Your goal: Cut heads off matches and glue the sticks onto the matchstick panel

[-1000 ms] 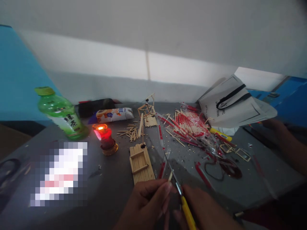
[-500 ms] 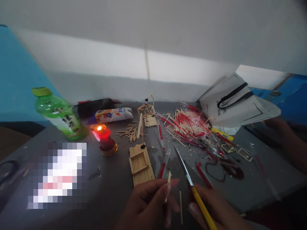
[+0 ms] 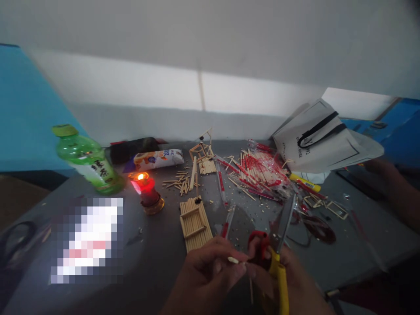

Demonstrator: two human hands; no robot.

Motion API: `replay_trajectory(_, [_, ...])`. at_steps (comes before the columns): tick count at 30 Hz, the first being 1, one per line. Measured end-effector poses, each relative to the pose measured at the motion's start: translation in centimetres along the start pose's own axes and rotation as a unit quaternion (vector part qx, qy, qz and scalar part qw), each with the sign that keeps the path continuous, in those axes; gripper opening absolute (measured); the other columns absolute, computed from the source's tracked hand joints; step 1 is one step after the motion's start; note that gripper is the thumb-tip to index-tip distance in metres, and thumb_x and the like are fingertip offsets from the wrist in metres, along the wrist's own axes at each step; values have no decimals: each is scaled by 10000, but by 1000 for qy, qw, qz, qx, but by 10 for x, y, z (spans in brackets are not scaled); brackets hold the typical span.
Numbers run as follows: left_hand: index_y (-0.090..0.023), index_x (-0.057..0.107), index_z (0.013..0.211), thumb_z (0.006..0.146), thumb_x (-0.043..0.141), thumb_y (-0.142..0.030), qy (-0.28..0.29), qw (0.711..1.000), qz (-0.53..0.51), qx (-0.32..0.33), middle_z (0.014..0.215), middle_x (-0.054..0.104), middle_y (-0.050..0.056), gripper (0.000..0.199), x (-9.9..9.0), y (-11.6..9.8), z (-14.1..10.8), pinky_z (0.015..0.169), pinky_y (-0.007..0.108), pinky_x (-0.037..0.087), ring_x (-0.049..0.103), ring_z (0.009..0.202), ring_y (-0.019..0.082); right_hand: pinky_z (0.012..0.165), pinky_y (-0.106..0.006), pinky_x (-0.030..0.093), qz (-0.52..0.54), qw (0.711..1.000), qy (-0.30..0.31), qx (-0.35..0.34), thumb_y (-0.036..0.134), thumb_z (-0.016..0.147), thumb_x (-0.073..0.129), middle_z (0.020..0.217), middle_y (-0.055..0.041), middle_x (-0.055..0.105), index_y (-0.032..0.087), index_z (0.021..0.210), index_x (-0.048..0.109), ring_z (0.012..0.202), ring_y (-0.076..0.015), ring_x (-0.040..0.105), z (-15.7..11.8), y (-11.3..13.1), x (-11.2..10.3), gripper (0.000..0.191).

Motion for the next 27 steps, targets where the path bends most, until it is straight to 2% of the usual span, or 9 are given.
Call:
replay_trajectory(6, [-323, 854, 969, 812, 811, -486, -17, 996, -59, -63, 758, 780, 8, 230, -2, 4, -6, 730, 249, 505, 663, 741, 176, 629, -264, 521, 81, 994, 24, 66, 492, 814, 811, 768, 7, 649, 226, 821, 614, 686, -165, 625, 4, 9, -1, 331])
replay_trajectory(11, [-282, 862, 845, 732, 865, -521, -24, 996, -47, -68, 750, 788, 12, 264, -1, -1, -9, 690, 239, 504, 678, 720, 176, 579, -240, 476, 163, 983, 16, 79, 407, 793, 852, 740, 36, 631, 231, 847, 619, 628, -134, 589, -1, -2, -8, 297])
replay_trajectory(13, [-246, 864, 829, 770, 831, -533, 5, 995, -54, -88, 692, 772, 14, 294, 3, -2, -8, 682, 235, 509, 672, 682, 162, 587, -255, 482, 153, 985, 25, 72, 408, 815, 830, 776, 28, 634, 236, 855, 614, 649, -148, 609, 0, -3, -13, 279])
replay_trajectory(16, [-186, 850, 781, 823, 794, -504, 61, 984, -84, -143, 658, 763, 24, 325, 11, 3, -5, 660, 244, 538, 672, 618, 140, 625, -287, 496, 99, 990, 82, 52, 432, 872, 765, 806, 18, 629, 239, 877, 599, 681, -166, 614, 2, 4, -22, 255])
replay_trajectory(20, [-183, 781, 898, 711, 915, -392, 111, 960, -164, -198, 730, 823, 45, 310, 17, 20, -3, 556, 233, 550, 709, 534, 131, 683, -285, 497, -31, 994, 90, 59, 400, 881, 765, 801, 24, 620, 229, 919, 637, 713, -158, 596, 2, 8, -34, 216])
replay_trajectory(24, [-177, 736, 907, 684, 943, -311, 108, 955, -200, -190, 694, 822, 37, 333, 14, 30, 1, 519, 234, 571, 720, 502, 135, 738, -319, 546, -28, 995, 82, 57, 475, 883, 742, 888, -3, 670, 245, 1016, 663, 794, -194, 657, 1, 2, -36, 277])
replay_trajectory(27, [-169, 742, 874, 687, 944, -294, 69, 958, -222, -170, 684, 819, 28, 302, 9, 31, 5, 525, 228, 585, 730, 517, 131, 784, -325, 570, -95, 994, 39, 28, 478, 872, 743, 929, -20, 699, 261, 1118, 671, 863, -218, 684, -4, 5, -43, 336])
Point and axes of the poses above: each hand's wrist, its own z-axis towards the middle knuckle, its own x-axis out of the palm, y = z × x, the point moved 3 cm from there along z, towards the middle knuckle
